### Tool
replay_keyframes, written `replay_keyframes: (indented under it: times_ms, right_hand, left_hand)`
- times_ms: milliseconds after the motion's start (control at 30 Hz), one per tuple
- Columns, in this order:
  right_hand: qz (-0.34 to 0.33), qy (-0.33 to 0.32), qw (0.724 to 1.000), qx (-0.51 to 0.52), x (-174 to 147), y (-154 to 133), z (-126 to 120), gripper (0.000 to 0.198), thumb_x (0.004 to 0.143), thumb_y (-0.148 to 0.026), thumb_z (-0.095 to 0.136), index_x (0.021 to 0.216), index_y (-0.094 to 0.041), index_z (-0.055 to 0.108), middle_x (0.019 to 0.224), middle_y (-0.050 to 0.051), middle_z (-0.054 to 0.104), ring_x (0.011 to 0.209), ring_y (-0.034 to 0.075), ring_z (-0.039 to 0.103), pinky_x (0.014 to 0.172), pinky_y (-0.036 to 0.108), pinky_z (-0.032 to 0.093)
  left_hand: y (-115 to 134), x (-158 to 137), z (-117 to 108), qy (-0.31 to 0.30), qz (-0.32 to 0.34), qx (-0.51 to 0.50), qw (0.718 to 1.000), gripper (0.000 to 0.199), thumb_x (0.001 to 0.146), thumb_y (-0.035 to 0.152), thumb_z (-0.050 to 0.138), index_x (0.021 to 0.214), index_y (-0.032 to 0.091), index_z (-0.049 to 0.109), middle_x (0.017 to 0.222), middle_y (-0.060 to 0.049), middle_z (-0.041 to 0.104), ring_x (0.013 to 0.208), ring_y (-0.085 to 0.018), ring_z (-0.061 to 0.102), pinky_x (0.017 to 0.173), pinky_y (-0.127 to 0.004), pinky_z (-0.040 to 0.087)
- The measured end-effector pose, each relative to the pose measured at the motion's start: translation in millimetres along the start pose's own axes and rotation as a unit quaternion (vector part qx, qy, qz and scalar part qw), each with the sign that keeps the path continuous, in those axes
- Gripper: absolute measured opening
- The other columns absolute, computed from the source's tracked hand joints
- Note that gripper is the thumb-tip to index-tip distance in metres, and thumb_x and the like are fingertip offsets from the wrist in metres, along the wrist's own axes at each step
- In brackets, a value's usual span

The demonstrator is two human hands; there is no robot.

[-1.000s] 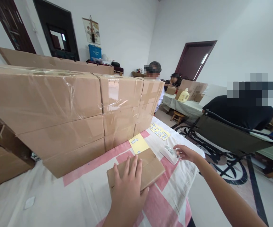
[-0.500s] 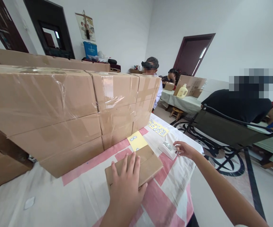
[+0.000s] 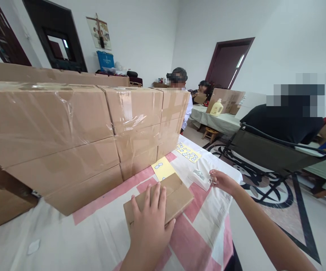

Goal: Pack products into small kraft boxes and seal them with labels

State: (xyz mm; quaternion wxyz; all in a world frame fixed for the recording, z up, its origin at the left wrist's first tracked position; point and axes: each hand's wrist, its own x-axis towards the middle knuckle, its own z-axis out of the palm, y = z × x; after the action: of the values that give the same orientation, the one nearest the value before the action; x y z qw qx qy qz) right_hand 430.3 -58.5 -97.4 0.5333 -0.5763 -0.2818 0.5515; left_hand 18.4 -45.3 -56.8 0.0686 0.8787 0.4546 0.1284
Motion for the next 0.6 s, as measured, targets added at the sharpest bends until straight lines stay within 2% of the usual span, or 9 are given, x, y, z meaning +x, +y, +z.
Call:
replay_keyframes:
  times_ms: [133,200,267,367,600]
  right_hand:
    - [-0.007,-0.007,1.000,-0.019,-3.6,-2.0,1.9,0.031,0.072,-0.037,0.083,0.090,-0.021,0.064,0.062,-0.006,0.044,0.058,0.010,0.040,0.062,0.027,0.043]
    - [0.007,0.014,0.996,-0.092,-5.7,-6.4,2.3,0.031,0.074,-0.040,0.081,0.090,-0.021,0.062,0.063,-0.006,0.044,0.061,0.010,0.042,0.067,0.027,0.046]
    - [0.038,0.059,0.970,-0.232,-7.0,-12.1,2.6,0.031,0.078,-0.046,0.075,0.088,-0.021,0.060,0.065,-0.005,0.046,0.063,0.011,0.046,0.069,0.028,0.048]
    - [0.086,0.108,0.912,-0.387,-6.0,-21.5,4.2,0.034,0.077,-0.051,0.073,0.082,-0.020,0.060,0.068,0.000,0.053,0.065,0.014,0.050,0.063,0.030,0.047]
    - [0.148,0.088,0.855,-0.489,6.0,-42.5,11.6,0.038,0.067,-0.052,0.080,0.067,-0.015,0.068,0.075,0.010,0.064,0.066,0.020,0.056,0.056,0.034,0.048]
  left_hand:
    - [-1.9,-0.1,5.3,0.016,0.007,-0.005,1.000,0.067,0.093,0.042,0.039,0.158,0.024,0.030,0.167,0.000,0.024,0.154,-0.036,0.020,0.115,-0.079,0.016]
    - [-2.7,-0.8,8.9,0.027,0.008,0.000,1.000,0.067,0.094,0.041,0.039,0.158,0.024,0.030,0.167,-0.001,0.024,0.153,-0.037,0.021,0.115,-0.079,0.016]
    - [-3.2,-1.7,11.5,0.032,0.008,0.007,0.999,0.066,0.094,0.042,0.039,0.157,0.024,0.031,0.167,-0.001,0.025,0.152,-0.038,0.022,0.115,-0.079,0.016]
    - [-3.3,-2.2,11.9,0.031,0.009,0.018,0.999,0.065,0.095,0.043,0.038,0.157,0.024,0.032,0.167,-0.001,0.026,0.152,-0.039,0.024,0.114,-0.080,0.017]
    - [3.8,0.0,-4.6,-0.002,-0.004,0.034,0.999,0.067,0.092,0.039,0.044,0.156,0.022,0.035,0.167,-0.002,0.027,0.151,-0.040,0.024,0.113,-0.079,0.021]
